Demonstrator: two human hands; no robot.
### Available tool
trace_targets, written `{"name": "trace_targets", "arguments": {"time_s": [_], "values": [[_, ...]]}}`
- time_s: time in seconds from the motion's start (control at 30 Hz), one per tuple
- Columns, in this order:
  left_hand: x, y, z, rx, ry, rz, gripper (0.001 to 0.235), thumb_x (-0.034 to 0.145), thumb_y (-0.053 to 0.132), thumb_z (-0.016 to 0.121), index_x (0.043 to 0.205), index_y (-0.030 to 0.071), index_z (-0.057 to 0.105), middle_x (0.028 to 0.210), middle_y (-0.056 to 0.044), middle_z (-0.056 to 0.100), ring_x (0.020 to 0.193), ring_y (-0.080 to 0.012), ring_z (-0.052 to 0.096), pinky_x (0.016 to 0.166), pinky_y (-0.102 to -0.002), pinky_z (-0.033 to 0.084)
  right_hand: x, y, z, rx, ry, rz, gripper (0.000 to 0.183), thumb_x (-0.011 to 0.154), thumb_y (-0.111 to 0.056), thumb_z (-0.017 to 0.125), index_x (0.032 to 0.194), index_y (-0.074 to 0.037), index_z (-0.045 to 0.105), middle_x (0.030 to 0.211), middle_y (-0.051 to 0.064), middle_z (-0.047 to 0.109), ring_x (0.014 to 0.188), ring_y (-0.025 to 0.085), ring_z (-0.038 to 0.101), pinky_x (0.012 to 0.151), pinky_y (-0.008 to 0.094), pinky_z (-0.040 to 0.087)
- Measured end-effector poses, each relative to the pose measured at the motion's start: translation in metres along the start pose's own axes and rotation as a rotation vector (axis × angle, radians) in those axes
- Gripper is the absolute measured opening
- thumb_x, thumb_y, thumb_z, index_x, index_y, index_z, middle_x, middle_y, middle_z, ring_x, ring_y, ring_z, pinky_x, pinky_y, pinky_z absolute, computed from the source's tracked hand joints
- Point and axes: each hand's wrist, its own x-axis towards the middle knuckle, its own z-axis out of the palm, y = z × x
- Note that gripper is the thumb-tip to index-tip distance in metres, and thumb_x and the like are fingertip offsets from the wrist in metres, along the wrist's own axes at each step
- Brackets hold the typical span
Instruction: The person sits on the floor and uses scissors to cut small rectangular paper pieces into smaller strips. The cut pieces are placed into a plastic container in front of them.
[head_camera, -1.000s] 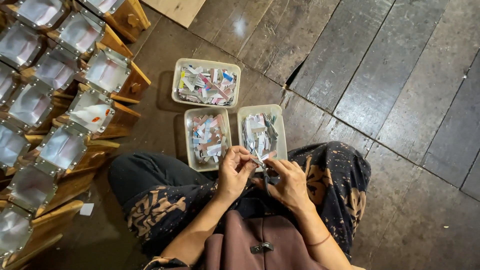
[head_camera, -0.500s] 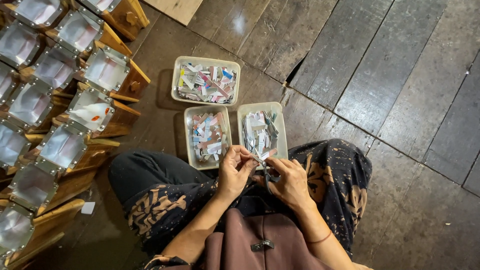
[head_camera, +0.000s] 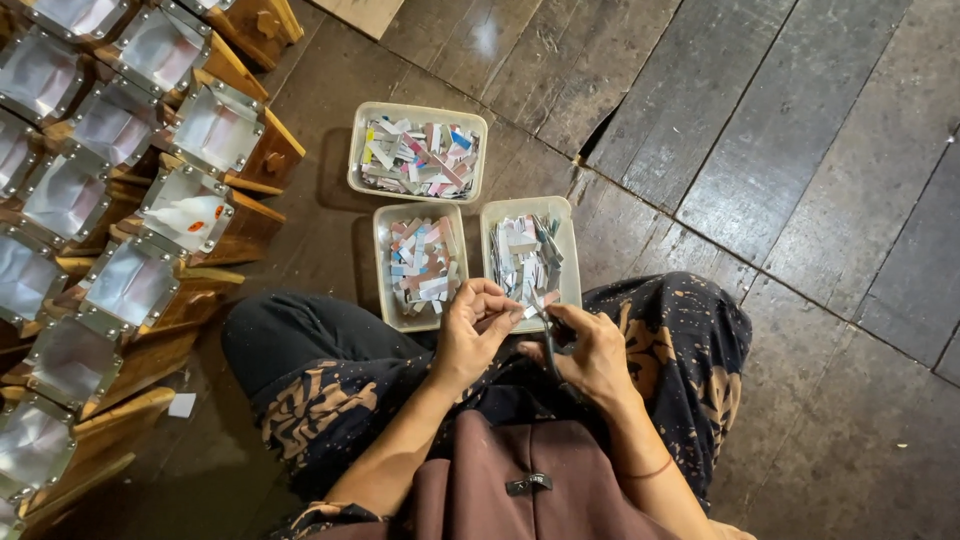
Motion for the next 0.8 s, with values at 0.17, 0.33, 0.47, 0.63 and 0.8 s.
{"name": "trace_targets", "arguments": {"time_s": [0.17,0.33,0.47,0.63,0.8], "values": [[0.002,0.010,-0.007,0.108,-0.051,-0.027,0.038,0.085,0.004,0.079,0.114,0.003,0.054,0.091,-0.017,0.078,0.083,-0.0192,0.075,0.080,-0.033,0.062,0.002,-0.012,-0.003,-0.069,-0.010,-0.146,0.049,0.064,-0.047,0.087,0.104,-0.025,0.072,0.079,-0.001,0.073,0.074,0.023,0.071,0.071,0.031,0.047],[0.003,0.021,-0.012,0.275,-0.095,-0.028,0.041,0.083,0.001,0.078,0.115,0.006,0.053,0.091,-0.014,0.079,0.084,-0.0226,0.076,0.081,-0.034,0.062,0.001,-0.009,-0.002,-0.115,-0.015,-0.253,0.048,0.069,-0.051,0.083,0.108,-0.026,0.071,0.083,-0.002,0.072,0.080,0.018,0.070,0.073,0.029,0.042],[0.004,0.023,-0.015,0.418,-0.133,-0.002,0.039,0.082,0.008,0.079,0.112,0.012,0.054,0.090,-0.007,0.080,0.088,-0.0206,0.077,0.084,-0.033,0.060,0.001,-0.006,-0.001,-0.106,-0.022,-0.257,0.050,0.071,-0.054,0.083,0.108,-0.023,0.071,0.083,-0.001,0.072,0.081,0.019,0.070,0.074,0.031,0.040],[0.005,0.028,-0.015,0.447,-0.158,0.031,0.036,0.083,0.006,0.077,0.110,0.011,0.054,0.089,-0.005,0.081,0.089,-0.0211,0.076,0.086,-0.034,0.058,0.002,-0.003,0.000,-0.109,-0.019,-0.281,0.048,0.071,-0.050,0.084,0.108,-0.022,0.071,0.085,-0.001,0.073,0.081,0.018,0.071,0.072,0.031,0.040],[0.003,0.029,-0.014,0.472,-0.162,0.044,0.036,0.083,0.009,0.079,0.109,0.012,0.054,0.089,-0.004,0.081,0.090,-0.0204,0.075,0.086,-0.032,0.057,0.003,-0.012,-0.005,-0.180,0.012,-0.302,0.047,0.065,-0.037,0.086,0.107,-0.024,0.071,0.083,-0.002,0.071,0.080,0.017,0.070,0.072,0.030,0.040]]}}
